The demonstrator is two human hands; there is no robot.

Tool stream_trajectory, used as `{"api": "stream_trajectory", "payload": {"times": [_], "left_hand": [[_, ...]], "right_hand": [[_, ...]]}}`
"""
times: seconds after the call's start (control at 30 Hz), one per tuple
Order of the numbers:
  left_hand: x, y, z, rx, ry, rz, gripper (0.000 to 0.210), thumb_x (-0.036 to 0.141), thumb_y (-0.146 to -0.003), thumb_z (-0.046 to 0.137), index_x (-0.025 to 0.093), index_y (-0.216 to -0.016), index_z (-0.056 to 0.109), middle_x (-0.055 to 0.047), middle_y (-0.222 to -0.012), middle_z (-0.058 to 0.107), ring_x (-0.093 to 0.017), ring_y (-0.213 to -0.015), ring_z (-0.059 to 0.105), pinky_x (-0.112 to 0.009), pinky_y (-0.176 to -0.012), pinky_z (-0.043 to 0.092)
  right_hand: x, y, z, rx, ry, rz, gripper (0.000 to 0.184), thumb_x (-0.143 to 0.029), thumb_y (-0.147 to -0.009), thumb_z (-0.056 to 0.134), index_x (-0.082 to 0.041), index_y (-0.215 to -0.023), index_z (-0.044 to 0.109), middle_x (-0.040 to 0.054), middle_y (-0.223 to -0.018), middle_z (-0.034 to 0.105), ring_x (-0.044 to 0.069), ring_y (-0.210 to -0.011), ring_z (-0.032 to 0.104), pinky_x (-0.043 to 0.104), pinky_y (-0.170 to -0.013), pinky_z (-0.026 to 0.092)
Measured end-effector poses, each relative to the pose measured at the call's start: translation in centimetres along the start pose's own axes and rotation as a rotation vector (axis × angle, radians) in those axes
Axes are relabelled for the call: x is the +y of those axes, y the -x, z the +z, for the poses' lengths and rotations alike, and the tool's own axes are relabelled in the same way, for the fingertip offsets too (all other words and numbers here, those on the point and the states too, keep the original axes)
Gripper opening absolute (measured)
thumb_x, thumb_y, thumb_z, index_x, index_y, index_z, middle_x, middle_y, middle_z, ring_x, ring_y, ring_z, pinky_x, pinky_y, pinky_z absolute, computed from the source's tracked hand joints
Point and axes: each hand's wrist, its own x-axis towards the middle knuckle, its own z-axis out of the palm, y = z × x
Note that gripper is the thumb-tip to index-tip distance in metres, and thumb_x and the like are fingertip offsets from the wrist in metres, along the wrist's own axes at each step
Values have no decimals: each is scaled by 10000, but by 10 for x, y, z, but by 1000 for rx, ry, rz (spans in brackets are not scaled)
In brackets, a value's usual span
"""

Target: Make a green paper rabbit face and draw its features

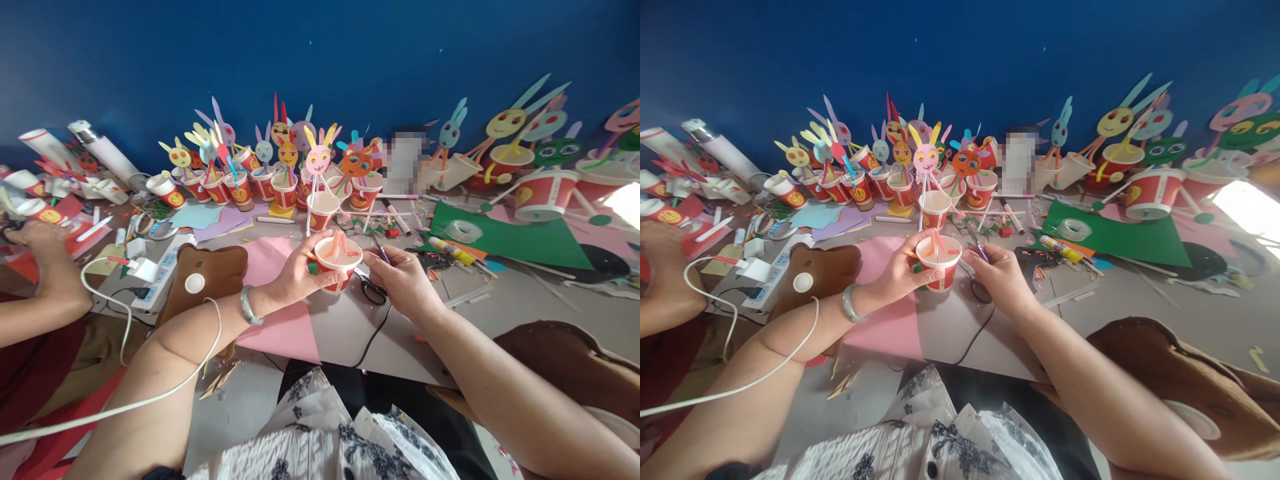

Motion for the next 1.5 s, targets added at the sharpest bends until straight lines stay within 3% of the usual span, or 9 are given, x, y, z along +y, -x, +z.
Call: {"api": "stream_trajectory", "payload": {"times": [0.2, 0.3, 0.5, 0.7, 0.9, 1.17, 1.5], "left_hand": [[4, -4, -2, -75, 111, -105, 795, 539, -779, 873, 201, -1412, 530, -148, -1341, 702, -257, -1178, 701, -414, -1036, 558], [8, -5, -3, -60, 72, -108, 817, 560, -747, 891, 201, -1388, 534, -138, -1291, 721, -251, -1140, 712, -403, -1004, 570], [8, 4, 3, -73, -179, -21, 905, 593, -708, 903, 225, -1438, 514, -136, -1343, 669, -271, -1160, 685, -384, -937, 588], [2, 10, 7, -163, -286, 171, 940, 568, -732, 896, 288, -1520, 467, -127, -1460, 596, -329, -1358, 591, -500, -1148, 496], [-4, 11, 8, -160, -285, 255, 921, 580, -746, 881, 297, -1521, 474, -129, -1427, 622, -321, -1302, 629, -502, -1110, 524], [-3, 11, 10, -167, -171, 115, 890, 538, -712, 919, 259, -1469, 542, -118, -1354, 669, -285, -1205, 681, -458, -1061, 547], [17, 6, 7, -215, -121, 65, 744, 465, -694, 947, 218, -1323, 635, -115, -1293, 701, -270, -1187, 685, -422, -1067, 536]], "right_hand": [[0, -3, 1, 47, 56, -46, 404, -514, -698, 869, -178, -868, 725, -82, -534, 420, 64, -464, 282, 236, -420, 196], [-3, -2, -2, 121, 125, -179, 389, -466, -725, 850, -186, -977, 754, -63, -585, 521, 75, -482, 355, 234, -441, 268], [-13, 13, -5, 157, 442, -497, 255, -422, -749, 828, -205, -875, 778, 15, -718, 723, 144, -605, 583, 272, -579, 466], [-16, 24, -7, 46, 564, -666, 128, -314, -794, 758, -230, -882, 800, 33, -772, 770, 173, -644, 663, 284, -616, 505], [-16, 21, -6, 48, 551, -481, 195, -367, -782, 724, -190, -841, 780, 4, -614, 662, 137, -530, 535, 266, -520, 429], [-23, 17, -5, 24, 505, -301, 240, -409, -757, 742, -192, -665, 698, 7, -569, 594, 129, -529, 478, 258, -477, 376], [-24, 15, -3, 19, 460, -272, 295, -474, -766, 761, -196, -681, 711, -17, -546, 508, 112, -514, 413, 258, -476, 337]]}}
